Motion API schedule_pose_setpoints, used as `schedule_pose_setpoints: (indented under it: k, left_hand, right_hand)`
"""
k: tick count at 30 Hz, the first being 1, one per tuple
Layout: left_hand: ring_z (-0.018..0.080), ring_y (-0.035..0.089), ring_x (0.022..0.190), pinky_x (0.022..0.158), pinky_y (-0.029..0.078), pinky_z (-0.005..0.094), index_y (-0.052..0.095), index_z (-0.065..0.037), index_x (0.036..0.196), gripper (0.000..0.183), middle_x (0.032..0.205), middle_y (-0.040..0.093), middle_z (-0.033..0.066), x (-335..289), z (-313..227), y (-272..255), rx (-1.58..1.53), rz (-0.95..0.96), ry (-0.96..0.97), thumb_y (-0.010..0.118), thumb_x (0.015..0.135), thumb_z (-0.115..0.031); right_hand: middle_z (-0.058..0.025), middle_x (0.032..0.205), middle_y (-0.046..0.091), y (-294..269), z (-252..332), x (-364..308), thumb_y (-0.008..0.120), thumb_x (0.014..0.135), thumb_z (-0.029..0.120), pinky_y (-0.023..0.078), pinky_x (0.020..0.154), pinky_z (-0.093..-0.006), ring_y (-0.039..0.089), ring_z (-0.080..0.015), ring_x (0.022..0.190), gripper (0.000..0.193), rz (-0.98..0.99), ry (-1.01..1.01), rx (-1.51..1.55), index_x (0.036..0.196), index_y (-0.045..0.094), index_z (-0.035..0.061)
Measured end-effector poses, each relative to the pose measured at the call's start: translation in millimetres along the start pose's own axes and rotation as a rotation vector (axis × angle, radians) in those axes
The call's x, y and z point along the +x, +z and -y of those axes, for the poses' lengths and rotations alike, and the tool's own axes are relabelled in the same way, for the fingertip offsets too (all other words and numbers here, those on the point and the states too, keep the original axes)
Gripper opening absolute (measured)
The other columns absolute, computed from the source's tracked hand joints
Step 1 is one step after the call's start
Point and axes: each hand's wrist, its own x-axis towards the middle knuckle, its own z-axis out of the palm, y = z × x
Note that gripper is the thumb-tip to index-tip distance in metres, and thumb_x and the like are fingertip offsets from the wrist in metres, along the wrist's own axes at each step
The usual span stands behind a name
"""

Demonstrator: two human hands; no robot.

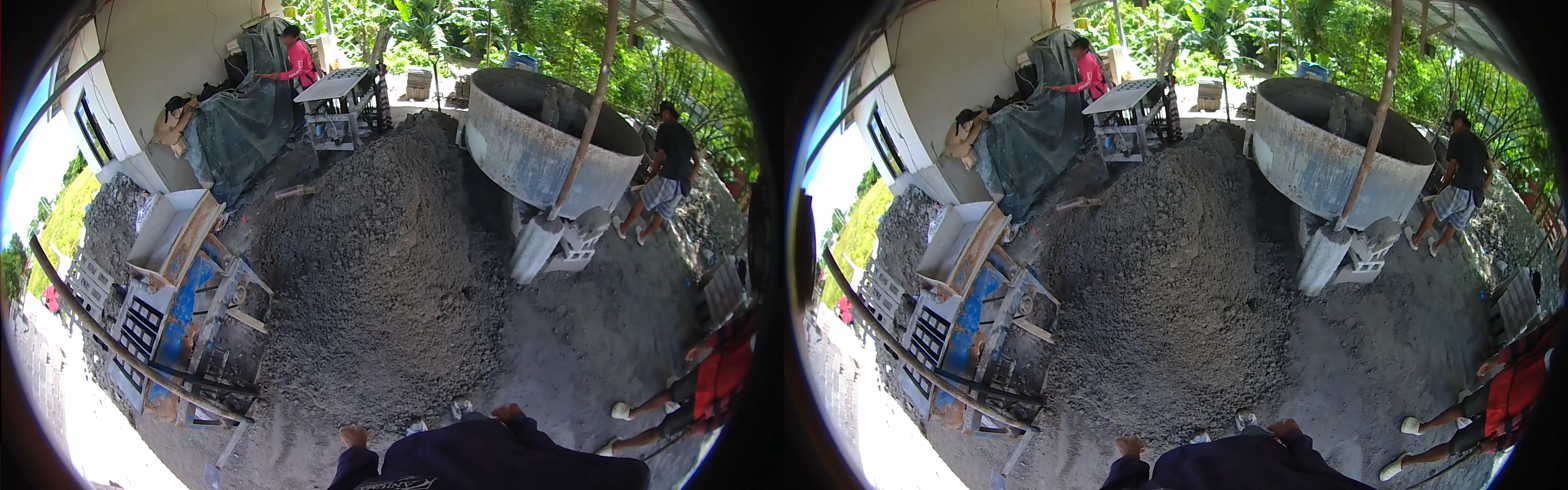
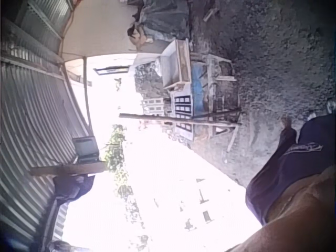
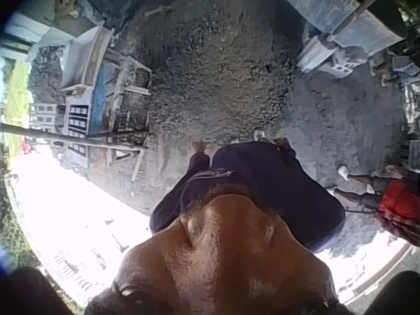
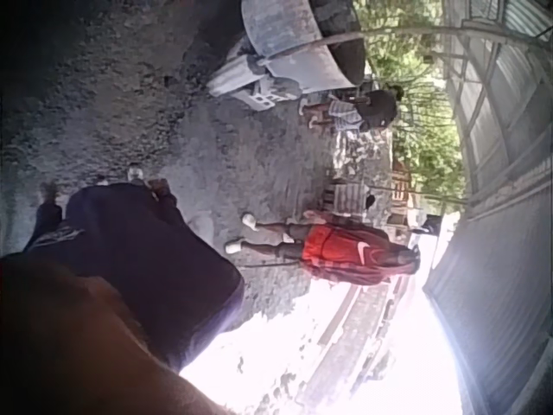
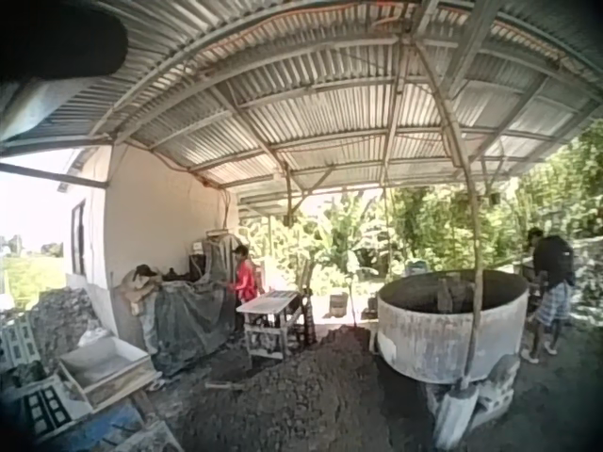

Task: The person walks across the yard, returns to the block-making machine, inserts metal dividers into the mold, and slides the concrete hopper back and forth over the mold.

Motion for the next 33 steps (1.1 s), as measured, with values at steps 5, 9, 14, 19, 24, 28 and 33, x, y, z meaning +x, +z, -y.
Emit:
schedule_pose_setpoints:
  k: [5, 9, 14, 19, 24, 28, 33]
  left_hand:
    - [0.0209, 0.051, 0.039, 0.037, 0.040, 0.0359, 0.049, -0.003, 0.052, 0.017, 0.049, 0.051, 0.0122, -11, -17, -18, -1.225, 0.123, -0.465, 0.055, 0.067, -0.008]
    - [0.0198, 0.053, 0.042, 0.039, 0.042, 0.0329, 0.051, -0.002, 0.053, 0.015, 0.052, 0.054, 0.0129, -22, -50, -9, -0.360, -0.055, -0.360, 0.058, 0.065, -0.007]
    - [0.0167, 0.054, 0.043, 0.041, 0.043, 0.0298, 0.054, 0.003, 0.054, 0.018, 0.053, 0.057, 0.0086, -26, -70, -17, -0.291, 0.084, -0.346, 0.064, 0.063, -0.011]
    - [0.0147, 0.054, 0.042, 0.036, 0.038, 0.0261, 0.059, 0.002, 0.063, 0.021, 0.056, 0.058, 0.0099, -31, -95, -17, -0.278, 0.083, -0.321, 0.060, 0.077, -0.014]
    - [0.0159, 0.053, 0.042, 0.038, 0.039, 0.0278, 0.060, 0.002, 0.066, 0.029, 0.056, 0.058, 0.0093, -26, -79, -14, -0.527, 0.128, -0.467, 0.059, 0.080, -0.023]
    - [0.0226, 0.057, 0.048, 0.043, 0.044, 0.0328, 0.061, -0.002, 0.068, 0.016, 0.062, 0.060, 0.0123, -4, -32, -5, 0.277, 0.279, -0.052, 0.058, 0.075, -0.016]
    - [0.0329, 0.057, 0.089, 0.080, 0.044, 0.0399, 0.063, -0.005, 0.078, 0.019, 0.090, 0.061, 0.0194, -23, -47, -7, 0.432, 0.008, -0.185, 0.062, 0.060, -0.011]
  right_hand:
    - [-0.0070, 0.088, 0.063, 20, -11, 6, 0.058, 0.073, 0.030, 0.050, 0.063, -0.0423, 0.062, -0.0288, 0.080, 0.023, -0.092, -0.049, 0.174, 0.094, 0.060, 0.0246]
    - [-0.0084, 0.081, 0.067, 5, 4, 1, 0.054, 0.072, 0.043, 0.050, 0.073, -0.0329, 0.064, -0.0223, 0.076, 0.040, -0.094, -0.030, 0.006, 0.086, 0.068, 0.0091]
    - [-0.0092, 0.086, 0.066, -10, 17, -5, 0.051, 0.075, 0.043, 0.049, 0.073, -0.0345, 0.063, -0.0246, 0.079, 0.037, 0.010, 0.083, 0.144, 0.088, 0.067, 0.0128]
    - [-0.0050, 0.092, 0.063, 11, -2, 4, 0.058, 0.073, 0.031, 0.050, 0.066, -0.0433, 0.061, -0.0281, 0.084, 0.022, -0.005, -0.122, -0.244, 0.093, 0.060, 0.0242]
    - [-0.0054, 0.092, 0.063, 4, 7, -1, 0.058, 0.073, 0.030, 0.050, 0.066, -0.0424, 0.061, -0.0285, 0.084, 0.021, -0.012, -0.083, -0.170, 0.093, 0.060, 0.0232]
    - [-0.0065, 0.090, 0.063, 4, 3, -5, 0.058, 0.074, 0.027, 0.050, 0.067, -0.0417, 0.061, -0.0290, 0.082, 0.023, 0.004, 0.099, 0.171, 0.097, 0.061, 0.0232]
    - [-0.0082, 0.090, 0.064, -30, 24, -17, 0.056, 0.074, 0.033, 0.049, 0.070, -0.0395, 0.062, -0.0271, 0.083, 0.026, 0.045, 0.082, 0.028, 0.096, 0.064, 0.0202]
